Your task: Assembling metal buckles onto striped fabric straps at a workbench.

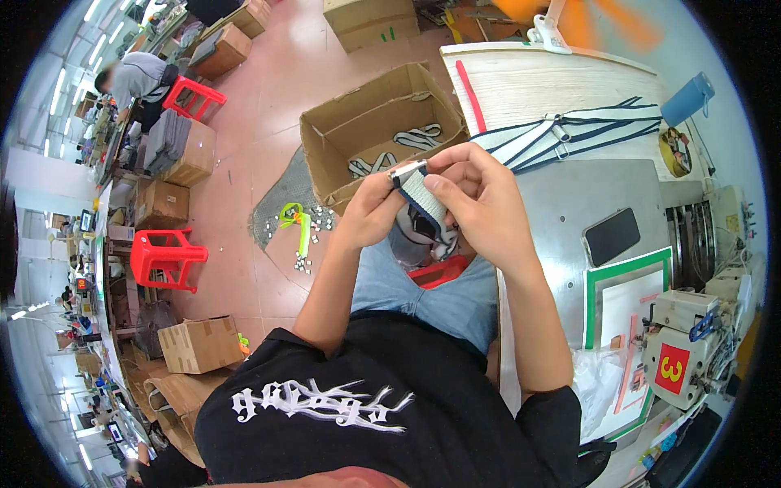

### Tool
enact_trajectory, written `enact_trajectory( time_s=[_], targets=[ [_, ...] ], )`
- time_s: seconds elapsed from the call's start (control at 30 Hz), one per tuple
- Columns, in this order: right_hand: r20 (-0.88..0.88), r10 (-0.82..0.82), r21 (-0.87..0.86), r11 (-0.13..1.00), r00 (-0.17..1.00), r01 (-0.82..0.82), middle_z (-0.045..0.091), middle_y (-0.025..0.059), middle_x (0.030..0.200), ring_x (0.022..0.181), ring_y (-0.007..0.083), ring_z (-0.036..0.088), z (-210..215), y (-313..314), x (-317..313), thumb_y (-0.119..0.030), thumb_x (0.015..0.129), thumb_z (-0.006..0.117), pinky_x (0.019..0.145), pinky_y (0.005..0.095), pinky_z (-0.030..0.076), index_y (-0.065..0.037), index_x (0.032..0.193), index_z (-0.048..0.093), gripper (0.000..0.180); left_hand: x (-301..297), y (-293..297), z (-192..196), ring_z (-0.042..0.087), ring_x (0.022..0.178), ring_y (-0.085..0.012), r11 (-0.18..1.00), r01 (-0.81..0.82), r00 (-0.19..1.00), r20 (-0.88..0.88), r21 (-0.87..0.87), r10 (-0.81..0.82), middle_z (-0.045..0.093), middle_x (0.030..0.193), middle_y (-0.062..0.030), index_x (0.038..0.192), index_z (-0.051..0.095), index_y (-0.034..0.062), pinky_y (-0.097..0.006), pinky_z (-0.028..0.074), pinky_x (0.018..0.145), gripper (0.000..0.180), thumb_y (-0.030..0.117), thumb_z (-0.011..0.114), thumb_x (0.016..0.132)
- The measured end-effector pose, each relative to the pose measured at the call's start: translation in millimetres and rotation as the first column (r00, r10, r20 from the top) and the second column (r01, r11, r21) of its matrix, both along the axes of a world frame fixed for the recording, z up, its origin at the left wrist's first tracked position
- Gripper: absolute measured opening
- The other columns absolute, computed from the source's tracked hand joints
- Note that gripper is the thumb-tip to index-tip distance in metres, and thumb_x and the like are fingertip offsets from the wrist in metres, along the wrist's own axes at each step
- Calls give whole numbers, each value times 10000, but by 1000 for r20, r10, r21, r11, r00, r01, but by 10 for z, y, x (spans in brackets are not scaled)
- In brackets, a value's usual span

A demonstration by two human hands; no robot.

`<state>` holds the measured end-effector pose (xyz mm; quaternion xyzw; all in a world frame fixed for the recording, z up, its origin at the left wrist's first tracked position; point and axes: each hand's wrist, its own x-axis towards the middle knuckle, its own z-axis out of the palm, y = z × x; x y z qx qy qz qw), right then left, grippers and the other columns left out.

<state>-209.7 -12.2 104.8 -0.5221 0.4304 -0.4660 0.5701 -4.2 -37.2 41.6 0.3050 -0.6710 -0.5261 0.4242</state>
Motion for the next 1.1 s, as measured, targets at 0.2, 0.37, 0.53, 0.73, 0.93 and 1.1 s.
enact_trajectory(
  time_s=[0.2,0.37,0.53,0.73,0.93,1.1],
  targets=[
    [18,-58,-66,996,998,59,693,41,914,752,56,631,17,6,56,-10,1003,679,637,225,524,14,1202,642,204,-68,-4,-30,667,971,-324,958,-87,989,95,-272,117,669,1076,-172,1249,624,-47,-366,517,899,376,-117,482,907],
    [102,32,-100,995,994,-22,676,33,981,879,67,651,-36,14,48,18,1010,645,765,233,550,18,1258,653,248,-63,-61,-75,621,1061,-382,900,-118,958,191,-419,215,646,1089,-180,1287,624,-42,-412,510,936,484,-130,500,827],
    [-19,43,-101,994,999,-45,675,21,982,908,66,644,-152,-21,-6,7,1007,668,814,234,541,6,1190,668,183,-89,-58,-43,607,1152,-359,828,-108,926,248,-550,286,627,1163,-159,1319,642,-29,-419,497,1017,548,-121,515,795],
    [-62,89,-170,981,994,-98,629,33,1031,954,103,652,-182,-38,6,26,991,686,874,266,558,-3,1104,684,117,177,112,79,662,1052,-116,990,-139,990,-19,24,140,629,1231,-75,1234,682,-35,-272,555,887,227,59,647,1030],
    [-200,102,-253,955,974,-152,573,76,1126,990,164,667,-196,-28,-19,46,959,692,880,325,592,10,1069,694,115,131,100,100,684,878,-77,912,-19,981,-168,409,95,722,1016,-41,1140,684,-39,-234,566,771,173,59,715,1001],
    [-275,62,-324,933,959,-153,605,84,1138,1004,182,658,-130,-40,-26,-2,960,709,844,322,577,-10,1087,698,128,118,92,-29,697,846,-80,903,67,981,-193,425,19,728,999,-55,1111,680,-38,-242,578,743,161,56,715,986]
  ],
)
